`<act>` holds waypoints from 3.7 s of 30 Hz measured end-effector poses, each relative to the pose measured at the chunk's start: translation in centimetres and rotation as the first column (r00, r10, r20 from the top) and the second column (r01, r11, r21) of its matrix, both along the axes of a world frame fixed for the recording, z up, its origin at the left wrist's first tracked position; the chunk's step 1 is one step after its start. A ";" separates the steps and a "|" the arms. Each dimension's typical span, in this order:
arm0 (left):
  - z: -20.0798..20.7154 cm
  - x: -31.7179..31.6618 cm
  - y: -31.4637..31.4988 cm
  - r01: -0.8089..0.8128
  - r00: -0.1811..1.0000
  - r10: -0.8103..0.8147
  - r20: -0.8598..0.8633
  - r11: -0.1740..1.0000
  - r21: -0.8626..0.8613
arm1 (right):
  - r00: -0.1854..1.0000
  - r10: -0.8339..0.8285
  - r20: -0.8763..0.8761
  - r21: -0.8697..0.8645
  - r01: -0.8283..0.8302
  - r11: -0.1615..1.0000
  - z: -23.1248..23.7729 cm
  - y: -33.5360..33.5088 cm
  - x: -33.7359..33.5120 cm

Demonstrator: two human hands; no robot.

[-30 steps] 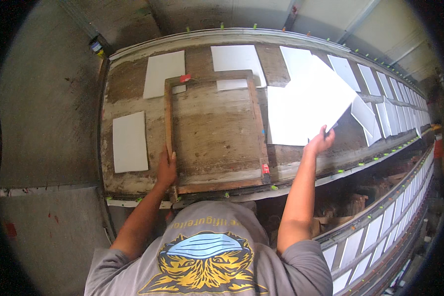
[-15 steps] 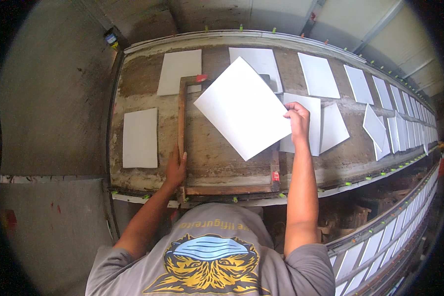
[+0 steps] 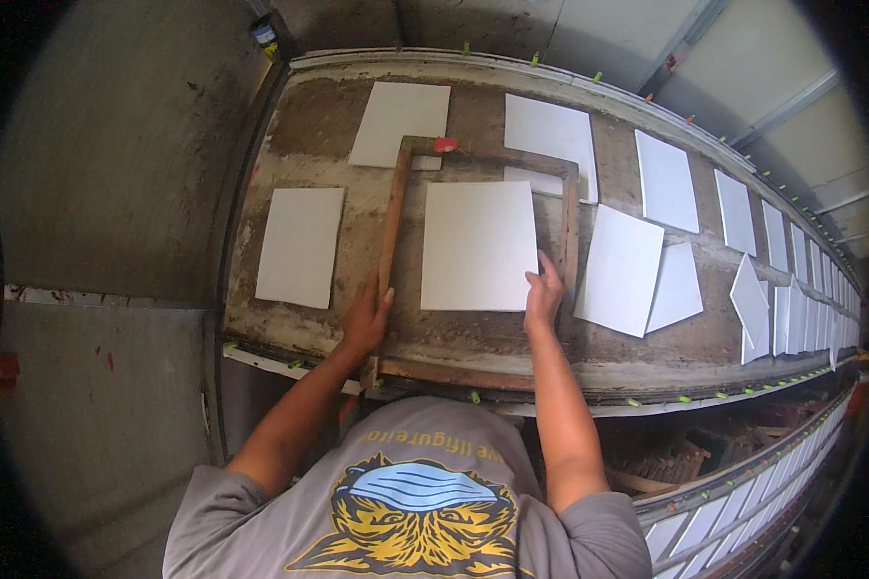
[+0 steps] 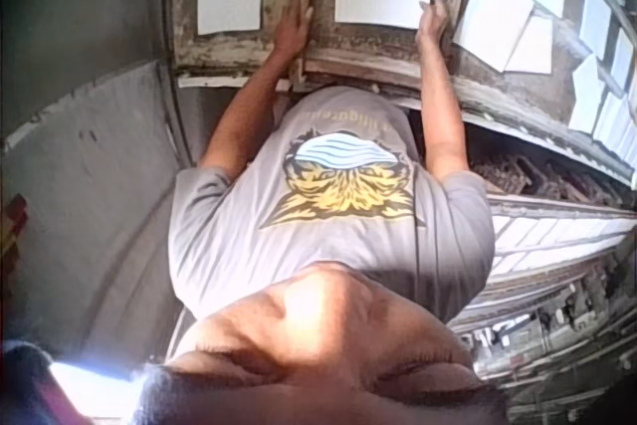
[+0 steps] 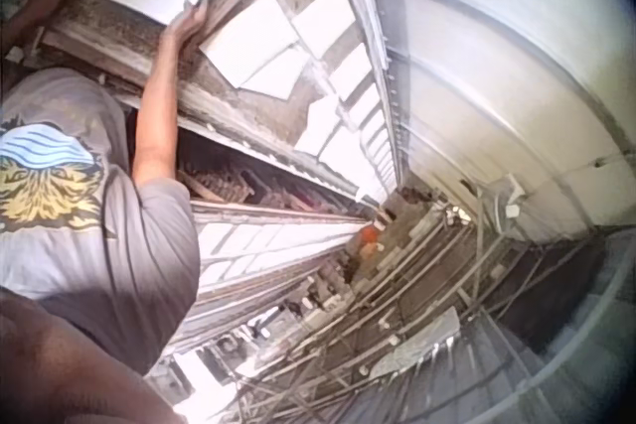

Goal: The person places white rectangular tiles into a wooden frame on a conveyor belt, then moves the frame forward and repeats the process with additional tiles. The person handles the tiles by hand and positions them within the frame before advancing the frame along the belt.

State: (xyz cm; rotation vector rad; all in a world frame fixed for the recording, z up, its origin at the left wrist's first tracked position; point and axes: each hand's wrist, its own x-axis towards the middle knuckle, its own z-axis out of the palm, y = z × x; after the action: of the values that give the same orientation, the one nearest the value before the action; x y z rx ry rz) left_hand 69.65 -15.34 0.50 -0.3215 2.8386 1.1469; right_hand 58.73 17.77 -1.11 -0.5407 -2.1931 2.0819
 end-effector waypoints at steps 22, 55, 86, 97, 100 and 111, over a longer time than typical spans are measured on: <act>0.2 -0.2 0.1 -0.005 0.999 0.006 0.050 1.000 -0.021 | 0.993 0.110 -0.046 0.601 -0.061 0.797 -2.0 -3.0 3.3; -0.4 -0.2 -0.1 0.013 1.000 -0.013 0.012 1.000 -0.024 | 0.988 0.086 0.126 0.791 -0.152 0.593 -2.2 -2.9 4.4; -0.4 -0.2 -0.1 0.012 1.000 -0.012 -0.008 1.000 0.012 | 0.987 0.114 0.111 0.819 -0.156 0.552 -2.0 -2.8 4.4; -0.9 -0.2 -0.3 0.008 1.000 -0.008 0.007 1.000 0.018 | 0.982 0.109 0.154 0.855 -0.188 0.483 -1.5 -3.2 4.4; -1.1 -0.1 -0.3 0.006 1.000 -0.006 -0.021 1.000 0.007 | 0.982 0.109 0.157 0.867 -0.190 0.460 -1.6 -3.3 4.5; -0.2 -0.2 0.5 0.010 0.999 -0.005 0.033 0.986 -0.166 | 0.967 0.137 0.214 0.821 -0.254 0.512 -0.9 -2.8 4.2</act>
State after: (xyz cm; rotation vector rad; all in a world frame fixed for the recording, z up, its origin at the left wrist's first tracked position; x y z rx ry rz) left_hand 69.50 -14.85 0.28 -0.3349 2.9096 0.8963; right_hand 62.90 14.96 -1.97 -0.3049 -3.0461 0.7484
